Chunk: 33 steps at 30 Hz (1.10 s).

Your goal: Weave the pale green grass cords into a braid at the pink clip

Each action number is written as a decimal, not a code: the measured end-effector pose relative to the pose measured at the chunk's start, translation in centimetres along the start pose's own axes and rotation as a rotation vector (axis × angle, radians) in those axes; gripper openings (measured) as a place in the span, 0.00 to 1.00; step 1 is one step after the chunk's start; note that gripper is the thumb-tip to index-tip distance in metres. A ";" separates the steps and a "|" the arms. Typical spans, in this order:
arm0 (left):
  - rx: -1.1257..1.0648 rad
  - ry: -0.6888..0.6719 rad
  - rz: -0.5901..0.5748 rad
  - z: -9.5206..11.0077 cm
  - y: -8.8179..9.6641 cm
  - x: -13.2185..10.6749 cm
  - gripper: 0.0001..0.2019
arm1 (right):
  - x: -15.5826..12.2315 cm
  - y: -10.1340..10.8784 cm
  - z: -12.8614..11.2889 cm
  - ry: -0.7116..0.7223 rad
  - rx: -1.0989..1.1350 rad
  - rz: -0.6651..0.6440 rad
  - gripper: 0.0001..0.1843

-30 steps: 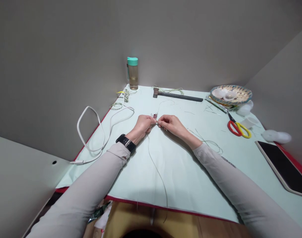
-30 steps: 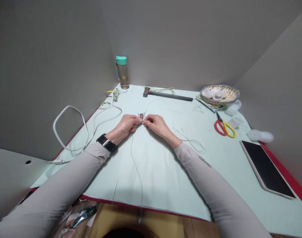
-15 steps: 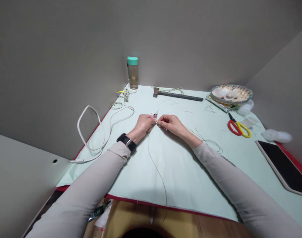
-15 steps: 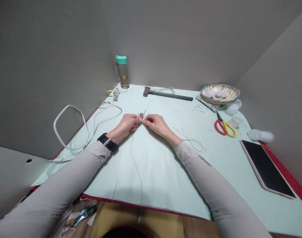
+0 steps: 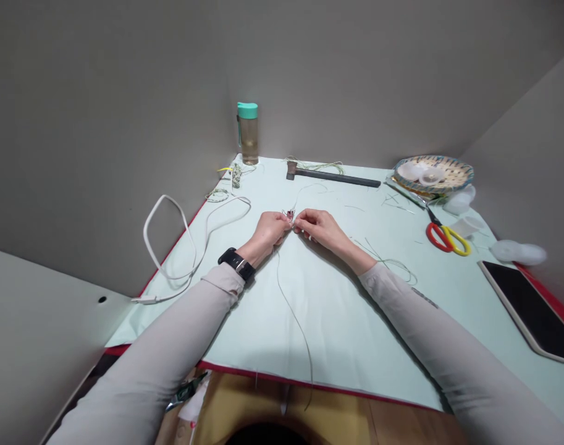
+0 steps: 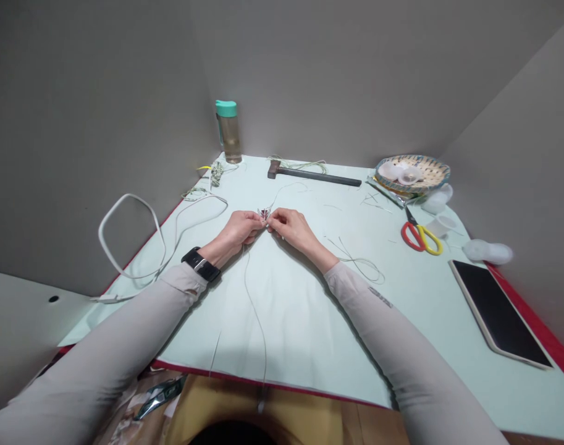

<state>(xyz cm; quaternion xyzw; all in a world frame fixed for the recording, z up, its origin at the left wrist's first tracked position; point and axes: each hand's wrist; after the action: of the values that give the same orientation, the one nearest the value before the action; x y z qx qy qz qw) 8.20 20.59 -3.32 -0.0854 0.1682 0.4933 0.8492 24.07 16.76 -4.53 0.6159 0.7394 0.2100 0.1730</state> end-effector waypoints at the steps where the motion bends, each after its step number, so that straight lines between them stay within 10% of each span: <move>1: 0.003 0.000 0.002 0.0 0.0 0.0 0.09 | 0.1 -0.1 0.0 -0.003 -0.003 0.004 0.13; 20: -0.052 -0.021 -0.031 0.3 0.1 -0.3 0.12 | 0.1 -0.3 0.2 -0.018 -0.027 0.046 0.16; 33: -0.037 0.007 -0.007 0.2 0.3 0.1 0.09 | -1.7 1.1 -1.0 -0.143 0.172 -0.162 0.11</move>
<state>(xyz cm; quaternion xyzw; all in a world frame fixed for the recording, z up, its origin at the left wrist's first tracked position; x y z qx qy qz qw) 8.08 20.89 -3.16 -0.1034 0.1616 0.4930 0.8486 24.82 15.20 -3.10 0.5799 0.7878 0.0868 0.1884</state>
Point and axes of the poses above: each hand's wrist, its own x-axis towards the middle knuckle, its own y-axis out of the back of the hand, z = x × y, and after that the axes turned 9 degrees about -z, right-handed
